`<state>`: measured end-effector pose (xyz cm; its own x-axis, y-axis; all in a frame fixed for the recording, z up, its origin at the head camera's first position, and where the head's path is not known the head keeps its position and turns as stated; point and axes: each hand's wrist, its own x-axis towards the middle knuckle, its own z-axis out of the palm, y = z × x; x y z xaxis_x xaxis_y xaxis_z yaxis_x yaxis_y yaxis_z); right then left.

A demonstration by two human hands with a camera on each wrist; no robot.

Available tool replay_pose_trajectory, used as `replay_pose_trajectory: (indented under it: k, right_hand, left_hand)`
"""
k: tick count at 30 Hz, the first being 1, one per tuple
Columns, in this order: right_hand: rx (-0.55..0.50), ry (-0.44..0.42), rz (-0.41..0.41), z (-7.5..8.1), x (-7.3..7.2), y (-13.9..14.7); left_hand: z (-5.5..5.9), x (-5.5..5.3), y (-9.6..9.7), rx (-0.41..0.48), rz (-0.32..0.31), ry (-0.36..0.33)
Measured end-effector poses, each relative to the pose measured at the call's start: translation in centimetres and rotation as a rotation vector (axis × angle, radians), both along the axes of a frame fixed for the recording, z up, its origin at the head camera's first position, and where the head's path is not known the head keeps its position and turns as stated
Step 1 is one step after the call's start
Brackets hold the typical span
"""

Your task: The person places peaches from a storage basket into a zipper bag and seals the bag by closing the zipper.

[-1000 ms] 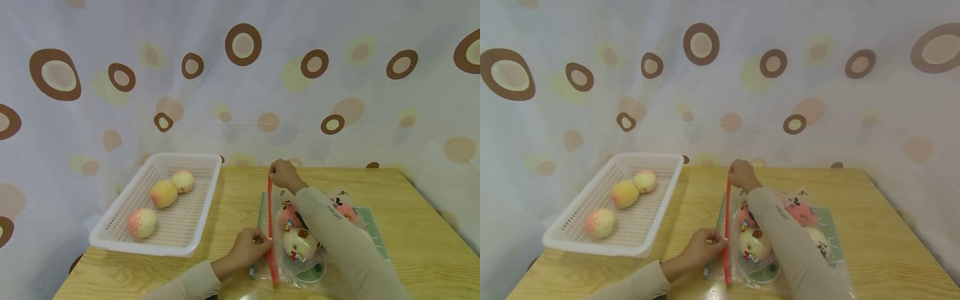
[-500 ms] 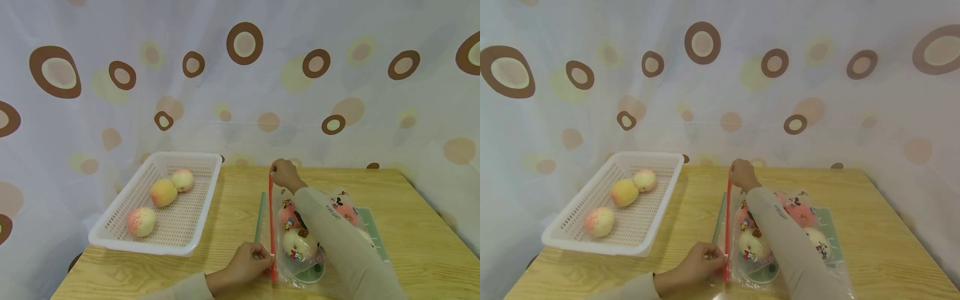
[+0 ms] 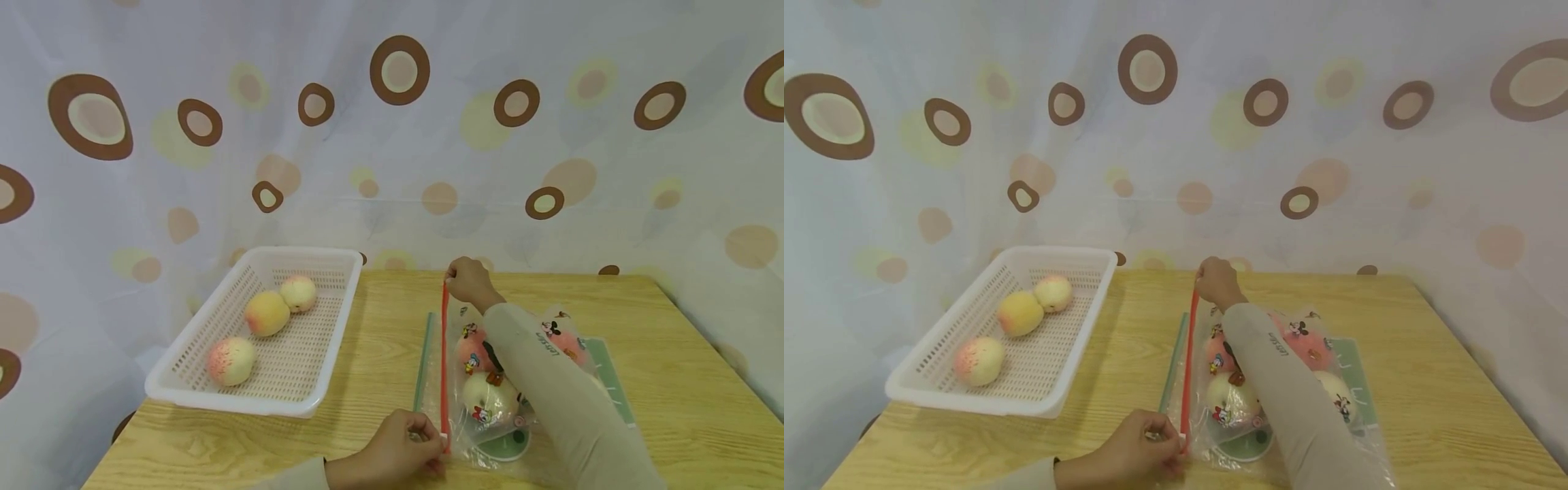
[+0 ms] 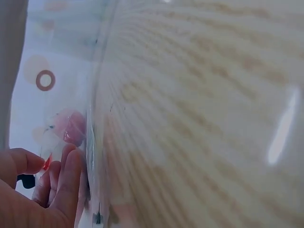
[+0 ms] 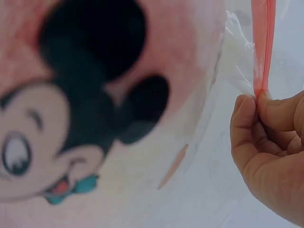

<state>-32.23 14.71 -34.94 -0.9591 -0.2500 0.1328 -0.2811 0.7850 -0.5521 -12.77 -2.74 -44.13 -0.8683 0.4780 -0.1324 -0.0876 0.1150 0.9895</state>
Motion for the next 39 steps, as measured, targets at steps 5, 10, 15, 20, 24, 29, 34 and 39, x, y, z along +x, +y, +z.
replay_pose_trajectory:
  k: [5,10,15,20,24,29,34,39]
  right_hand:
    - [0.006,-0.052,0.030,0.0,-0.1,0.7]
    - [0.022,-0.202,0.108,0.5,-0.2,1.9]
    - [0.099,-0.240,0.218,1.8,0.0,3.4]
    - [0.197,-0.181,0.271,3.5,1.7,6.4]
    - [0.212,-0.146,0.303,4.4,4.4,9.7]
    - [0.202,-0.133,0.252,4.3,8.1,14.6]
    - [0.265,-0.182,0.175,2.5,11.4,18.3]
    - [0.321,-0.298,0.146,-0.4,13.9,20.9]
  left_hand:
    - [0.2,-0.2,0.0,-0.048,-0.035,0.022]
    - [-0.1,-0.5,0.2,-0.049,-0.069,-0.031]
    - [-0.4,-0.8,0.5,-0.046,-0.045,-0.060]
    - [-0.4,-1.0,1.1,-0.011,-0.022,-0.094]
    - [-0.5,-1.0,1.2,-0.016,-0.038,-0.099]
    - [-0.4,-1.0,1.1,-0.018,-0.077,-0.101]
    - [-0.3,-1.0,1.0,-0.014,-0.088,-0.102]
    - [-0.2,-1.1,1.0,-0.017,-0.100,-0.106]
